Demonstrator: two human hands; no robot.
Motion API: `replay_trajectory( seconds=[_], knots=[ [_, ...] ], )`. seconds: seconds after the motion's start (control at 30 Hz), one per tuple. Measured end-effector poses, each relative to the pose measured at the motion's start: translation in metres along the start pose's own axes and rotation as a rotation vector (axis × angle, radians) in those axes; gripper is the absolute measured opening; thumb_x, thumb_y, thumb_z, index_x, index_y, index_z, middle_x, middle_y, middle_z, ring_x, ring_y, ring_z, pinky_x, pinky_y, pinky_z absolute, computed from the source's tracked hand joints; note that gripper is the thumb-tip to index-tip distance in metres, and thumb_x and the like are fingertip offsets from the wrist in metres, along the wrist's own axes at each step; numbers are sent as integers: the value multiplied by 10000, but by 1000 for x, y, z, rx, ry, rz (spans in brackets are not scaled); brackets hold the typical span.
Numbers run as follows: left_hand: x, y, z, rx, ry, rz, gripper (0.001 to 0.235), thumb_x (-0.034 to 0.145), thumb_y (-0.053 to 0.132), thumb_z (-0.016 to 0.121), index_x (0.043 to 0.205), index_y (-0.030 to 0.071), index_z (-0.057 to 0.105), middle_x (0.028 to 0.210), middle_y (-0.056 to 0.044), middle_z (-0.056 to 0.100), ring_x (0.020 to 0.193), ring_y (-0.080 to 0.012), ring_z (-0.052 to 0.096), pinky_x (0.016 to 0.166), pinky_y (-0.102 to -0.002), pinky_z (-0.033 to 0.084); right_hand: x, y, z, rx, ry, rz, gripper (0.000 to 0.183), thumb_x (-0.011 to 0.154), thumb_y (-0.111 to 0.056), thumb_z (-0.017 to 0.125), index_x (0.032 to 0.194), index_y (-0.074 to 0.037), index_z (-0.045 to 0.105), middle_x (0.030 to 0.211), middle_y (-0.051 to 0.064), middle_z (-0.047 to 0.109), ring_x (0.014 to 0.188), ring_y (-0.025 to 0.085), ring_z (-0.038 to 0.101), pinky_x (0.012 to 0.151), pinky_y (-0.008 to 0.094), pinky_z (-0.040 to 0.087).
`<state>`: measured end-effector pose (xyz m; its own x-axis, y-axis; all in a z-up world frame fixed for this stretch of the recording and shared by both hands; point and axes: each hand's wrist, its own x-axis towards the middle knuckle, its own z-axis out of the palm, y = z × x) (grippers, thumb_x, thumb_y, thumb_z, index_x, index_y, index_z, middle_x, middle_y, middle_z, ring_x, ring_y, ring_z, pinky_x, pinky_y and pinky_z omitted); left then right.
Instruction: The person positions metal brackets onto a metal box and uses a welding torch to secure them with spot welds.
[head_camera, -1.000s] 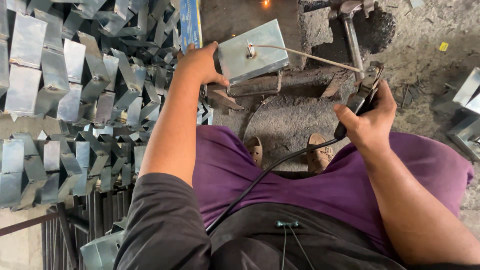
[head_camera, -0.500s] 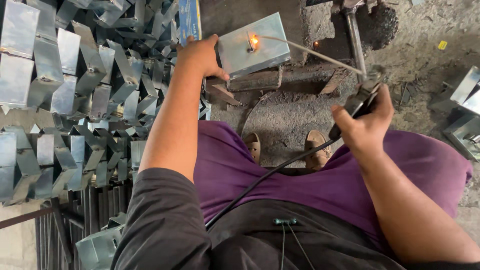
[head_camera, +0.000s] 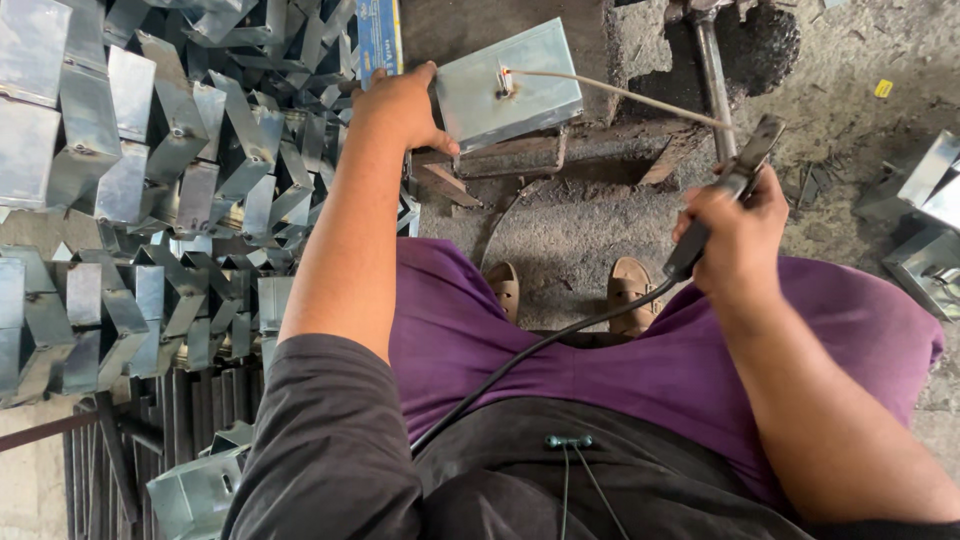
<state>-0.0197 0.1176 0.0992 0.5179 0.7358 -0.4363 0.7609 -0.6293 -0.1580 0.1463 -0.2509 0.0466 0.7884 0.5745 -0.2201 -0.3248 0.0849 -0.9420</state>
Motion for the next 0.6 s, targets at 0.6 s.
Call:
replay_trajectory(
  seconds=[0.6],
  knots=[
    [-1,0,-1,-19,-12,-13,1298,518,523,992,1597,249,323,1479,-159,549,1437,-417,406,1096,-620,374,-25,12,5,-247,-7,-254,420,844,-92,831,1139,-60,533,884,-16,585,779,78,562,731,242,481]
  ],
)
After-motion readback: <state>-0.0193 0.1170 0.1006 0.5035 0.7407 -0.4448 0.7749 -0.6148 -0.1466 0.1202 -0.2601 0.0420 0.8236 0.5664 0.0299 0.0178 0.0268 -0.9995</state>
